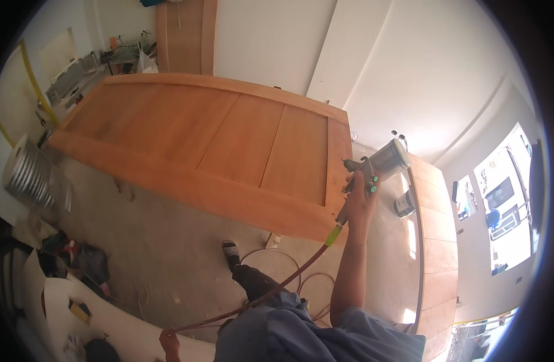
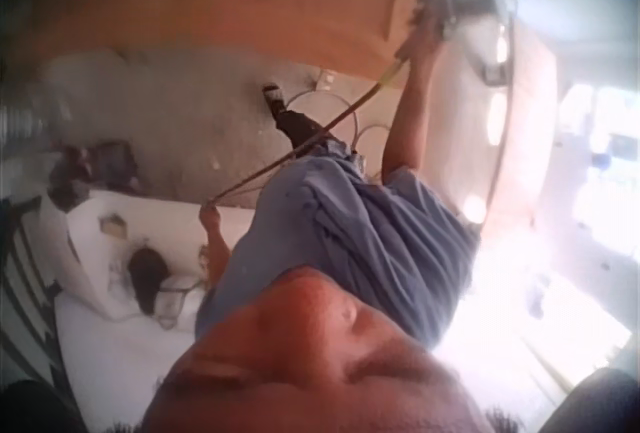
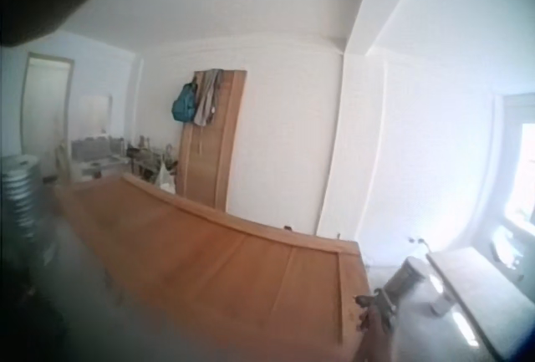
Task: The person sprays a finish onto a large wooden door using a spray gun. They move the spray gun across the surface and occasionally touch the wood with their left hand to check the finish.
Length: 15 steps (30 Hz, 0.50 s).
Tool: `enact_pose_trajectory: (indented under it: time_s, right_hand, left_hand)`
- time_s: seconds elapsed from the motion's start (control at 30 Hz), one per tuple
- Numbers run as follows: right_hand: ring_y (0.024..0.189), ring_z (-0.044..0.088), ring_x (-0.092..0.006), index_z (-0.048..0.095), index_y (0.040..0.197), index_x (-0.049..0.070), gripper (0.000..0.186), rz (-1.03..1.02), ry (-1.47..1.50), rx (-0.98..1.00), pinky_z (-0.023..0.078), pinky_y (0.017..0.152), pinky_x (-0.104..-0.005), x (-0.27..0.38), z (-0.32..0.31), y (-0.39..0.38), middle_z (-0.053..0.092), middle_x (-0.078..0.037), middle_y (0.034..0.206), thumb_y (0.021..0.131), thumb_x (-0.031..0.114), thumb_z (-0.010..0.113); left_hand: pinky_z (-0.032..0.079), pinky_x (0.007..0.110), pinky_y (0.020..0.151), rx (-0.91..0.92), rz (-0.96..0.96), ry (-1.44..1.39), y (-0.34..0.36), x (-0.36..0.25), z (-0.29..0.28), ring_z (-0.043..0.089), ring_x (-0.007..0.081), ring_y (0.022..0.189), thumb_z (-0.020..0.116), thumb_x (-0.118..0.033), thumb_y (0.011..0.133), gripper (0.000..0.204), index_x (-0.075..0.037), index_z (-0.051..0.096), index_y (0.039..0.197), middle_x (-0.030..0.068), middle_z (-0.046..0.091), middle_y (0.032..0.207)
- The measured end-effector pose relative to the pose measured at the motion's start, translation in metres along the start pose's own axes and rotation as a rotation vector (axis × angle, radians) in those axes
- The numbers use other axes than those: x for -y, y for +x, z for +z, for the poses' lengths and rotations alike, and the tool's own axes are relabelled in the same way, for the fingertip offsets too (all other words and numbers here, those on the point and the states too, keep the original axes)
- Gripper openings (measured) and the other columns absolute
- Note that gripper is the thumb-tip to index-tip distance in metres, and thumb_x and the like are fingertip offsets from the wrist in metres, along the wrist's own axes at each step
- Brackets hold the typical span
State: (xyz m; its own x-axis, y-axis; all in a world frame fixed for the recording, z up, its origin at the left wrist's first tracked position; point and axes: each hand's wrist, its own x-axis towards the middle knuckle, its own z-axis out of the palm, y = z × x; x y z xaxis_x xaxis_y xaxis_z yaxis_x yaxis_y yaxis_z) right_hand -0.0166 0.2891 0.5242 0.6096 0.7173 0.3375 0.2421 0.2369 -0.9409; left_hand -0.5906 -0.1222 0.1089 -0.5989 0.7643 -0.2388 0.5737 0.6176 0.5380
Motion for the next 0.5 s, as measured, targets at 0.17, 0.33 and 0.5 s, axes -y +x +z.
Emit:
enact_pose_trajectory:
  time_s: [0.17,0.33,0.5]
  right_hand:
    - [0.073,0.065,-0.0117,0.054,0.134,0.004,0.027,-0.025,-0.017,-0.049,0.056,0.060,-0.0294,-0.049,0.054,0.085,0.069,-0.008,0.091,0.109,0.014,0.058]
    - [0.071,0.066,-0.0121,0.053,0.132,0.004,0.026,-0.041,-0.020,-0.154,0.057,0.059,-0.0291,-0.081,0.109,0.165,0.070,-0.008,0.089,0.108,0.014,0.059]
    - [0.070,0.067,-0.0119,0.056,0.131,0.007,0.027,-0.053,-0.118,-0.200,0.057,0.058,-0.0301,-0.086,0.153,0.229,0.070,-0.007,0.089,0.107,0.018,0.061]
  left_hand:
    - [0.060,0.050,0.089,0.066,-0.032,0.210,0.036,-0.043,0.009,0.075,0.0420,0.099,0.070,-0.020,0.099,0.021,-0.001,0.079,0.099,0.0212,0.078,0.101]
    - [0.054,0.046,0.091,0.277,-0.121,0.329,0.065,-0.035,0.027,0.067,0.0326,0.102,0.069,-0.032,0.102,0.032,-0.002,0.072,0.112,0.0169,0.073,0.107]
    - [0.043,0.043,0.065,-0.010,0.284,0.170,0.104,0.000,0.078,0.047,0.0213,0.075,0.056,-0.034,0.115,0.041,-0.007,0.058,0.084,0.0043,0.052,0.079]
